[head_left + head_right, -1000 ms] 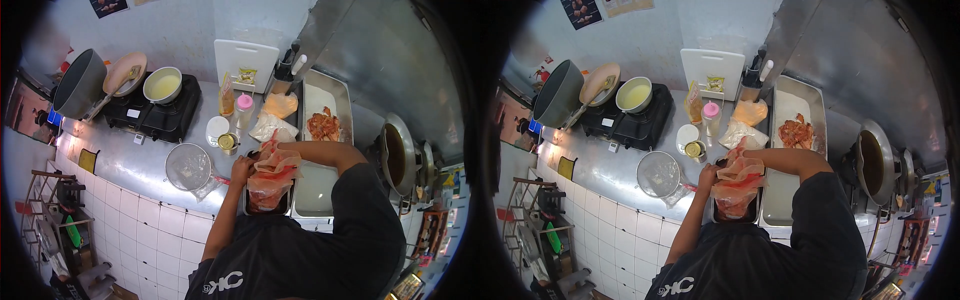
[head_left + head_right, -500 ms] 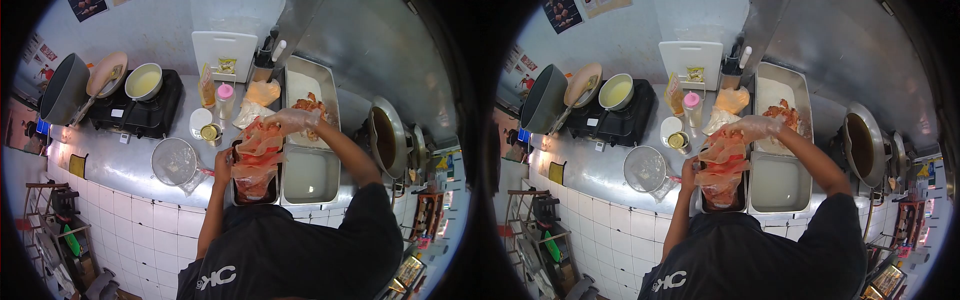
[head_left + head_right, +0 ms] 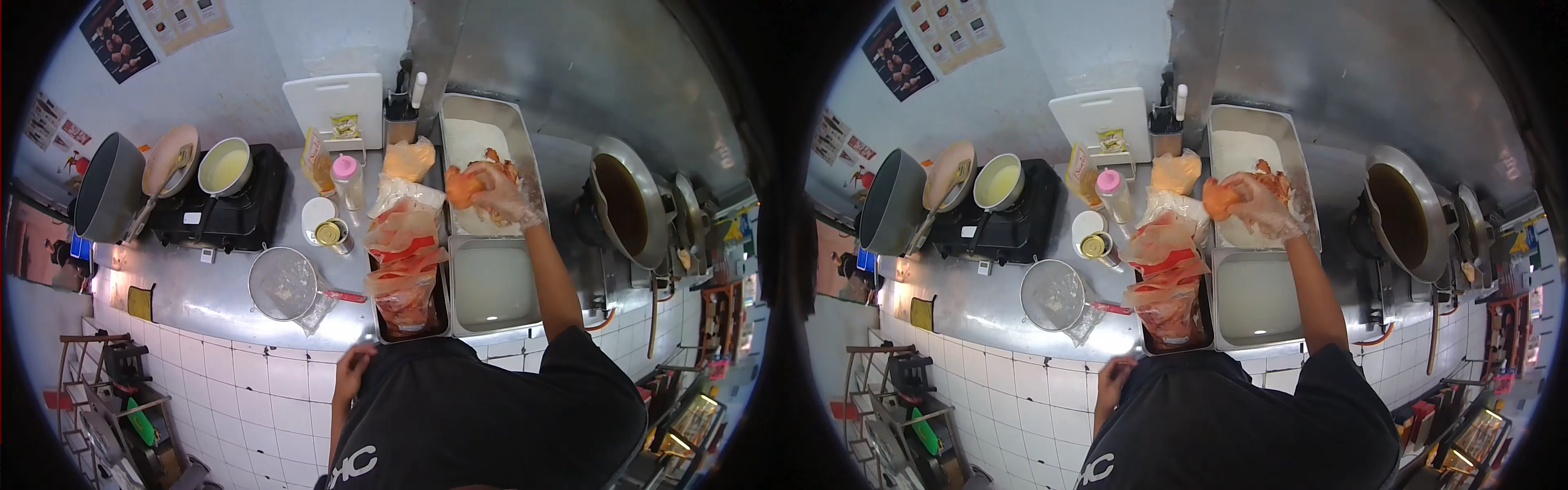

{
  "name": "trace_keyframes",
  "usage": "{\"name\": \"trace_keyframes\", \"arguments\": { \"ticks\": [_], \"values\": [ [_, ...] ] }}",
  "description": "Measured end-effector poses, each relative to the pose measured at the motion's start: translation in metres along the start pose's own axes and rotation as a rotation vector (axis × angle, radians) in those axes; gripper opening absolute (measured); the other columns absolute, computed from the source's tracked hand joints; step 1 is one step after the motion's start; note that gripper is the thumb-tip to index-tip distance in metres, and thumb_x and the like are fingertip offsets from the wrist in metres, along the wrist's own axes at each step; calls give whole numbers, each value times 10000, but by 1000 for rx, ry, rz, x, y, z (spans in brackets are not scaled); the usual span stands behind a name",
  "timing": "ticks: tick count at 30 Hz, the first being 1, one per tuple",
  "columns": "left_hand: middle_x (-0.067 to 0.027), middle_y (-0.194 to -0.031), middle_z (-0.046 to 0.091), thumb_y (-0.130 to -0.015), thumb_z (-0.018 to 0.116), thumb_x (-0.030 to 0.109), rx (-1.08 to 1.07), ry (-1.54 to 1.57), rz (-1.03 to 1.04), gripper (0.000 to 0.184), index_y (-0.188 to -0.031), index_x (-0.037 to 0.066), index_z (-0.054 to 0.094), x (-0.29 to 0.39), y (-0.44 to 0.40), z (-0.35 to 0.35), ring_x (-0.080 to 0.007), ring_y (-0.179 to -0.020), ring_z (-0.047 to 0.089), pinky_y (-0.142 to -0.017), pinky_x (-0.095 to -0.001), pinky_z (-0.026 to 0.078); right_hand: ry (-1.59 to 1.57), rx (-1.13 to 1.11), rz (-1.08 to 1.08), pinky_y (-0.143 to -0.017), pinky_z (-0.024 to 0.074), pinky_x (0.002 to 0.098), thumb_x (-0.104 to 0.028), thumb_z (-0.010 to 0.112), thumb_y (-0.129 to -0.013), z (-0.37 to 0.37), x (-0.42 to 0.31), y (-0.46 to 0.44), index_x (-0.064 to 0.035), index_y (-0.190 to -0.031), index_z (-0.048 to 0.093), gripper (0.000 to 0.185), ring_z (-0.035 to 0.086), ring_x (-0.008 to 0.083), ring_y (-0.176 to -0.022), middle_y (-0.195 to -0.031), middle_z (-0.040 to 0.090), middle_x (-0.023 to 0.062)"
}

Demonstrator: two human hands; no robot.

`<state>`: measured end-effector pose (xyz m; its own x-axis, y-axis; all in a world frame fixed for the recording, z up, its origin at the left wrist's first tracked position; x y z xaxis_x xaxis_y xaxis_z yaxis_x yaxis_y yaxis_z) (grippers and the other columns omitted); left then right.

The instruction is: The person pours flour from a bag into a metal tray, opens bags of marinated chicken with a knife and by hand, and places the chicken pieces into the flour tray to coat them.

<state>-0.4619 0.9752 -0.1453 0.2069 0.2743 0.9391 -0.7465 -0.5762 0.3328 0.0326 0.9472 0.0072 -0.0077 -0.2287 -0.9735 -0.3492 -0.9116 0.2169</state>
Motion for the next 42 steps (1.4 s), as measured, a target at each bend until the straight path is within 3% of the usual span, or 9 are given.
{"name": "trace_keyframes", "arguments": {
  "ticks": [3,6,11,18,20,23,32,38,42],
  "values": [
    [-164,-1253,673,-1042,543,310,-28,-170,156,380,-1273,36,669,21,47,11,-287,-1202,612,-1072,-392,421,-77,140,-83,-521,437,174,30,710,-828,-58,0,5,-86,-1227,567,440,547,17,-668,-1048,655,52],
    [-168,-1255,672,-1043,539,321,24,-128,174,389,-1272,35,670,10,57,17,-290,-1206,611,-1072,-393,421,116,246,-117,-631,526,246,-40,723,-836,-108,-10,13,-97,-1296,564,490,625,91,-754,-1075,673,80],
    [-175,-1259,670,-1044,533,338,41,-103,81,405,-1272,33,672,-15,61,20,-295,-1212,608,-1073,-395,422,1212,678,-159,-908,538,411,-208,723,-847,-167,-26,27,-103,-1297,598,478,688,324,-1033,-1093,709,179],
    [-185,-1264,667,-1047,524,363,70,-49,-54,429,-1271,30,674,-59,71,27,-302,-1220,604,-1075,-397,423,941,360,-54,-889,530,409,-207,720,-856,-107,46,9,-75,-1167,669,342,678,346,-1029,-1087,703,203],
    [-188,-1265,666,-1047,522,370,85,-34,-101,435,-1270,29,674,-75,76,25,-304,-1223,603,-1075,-398,423,846,306,-272,-911,529,383,-181,706,-863,-76,53,2,-79,-1175,673,330,689,305,-1026,-1087,718,170],
    [-192,-1267,665,-1048,518,381,102,-31,-190,446,-1270,28,675,-104,89,18,-307,-1226,602,-1076,-399,424,561,117,-148,-974,511,351,-237,695,-907,15,15,-4,-80,-1321,623,449,671,214,-1090,-1194,703,120],
    [-207,-1288,661,-1027,537,474,81,-567,-510,538,-1265,13,676,-136,124,-87,-313,-1240,602,-1066,-400,439,591,-306,-175,-1070,447,379,-425,756,-838,143,11,-5,-33,-1400,538,719,572,310,-1256,-1391,571,191],
    [-169,-1222,669,-968,640,140,259,-529,255,303,-1242,11,641,64,1,-33,-300,-1176,621,-1035,-386,446,530,123,-234,-1036,474,394,-308,758,-853,121,60,-13,-69,-1427,530,662,627,312,-1178,-1282,654,202],
    [-158,-1355,556,-851,776,179,234,-713,580,570,-1367,65,561,163,-79,33,-361,-1284,499,-1091,-464,393,476,-20,-310,-1016,483,395,-199,689,-914,146,43,-4,-75,-1420,534,544,633,308,-1179,-1294,659,184]
  ]
}}
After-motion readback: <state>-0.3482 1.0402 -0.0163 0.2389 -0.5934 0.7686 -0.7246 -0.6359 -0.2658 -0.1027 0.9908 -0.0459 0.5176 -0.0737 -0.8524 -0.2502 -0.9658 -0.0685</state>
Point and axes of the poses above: each hand's wrist, its own y-axis away from the middle knuckle, its own z-axis out of the palm, x = y × z, the point moved 7 cm from there along -y, towards the middle knuckle
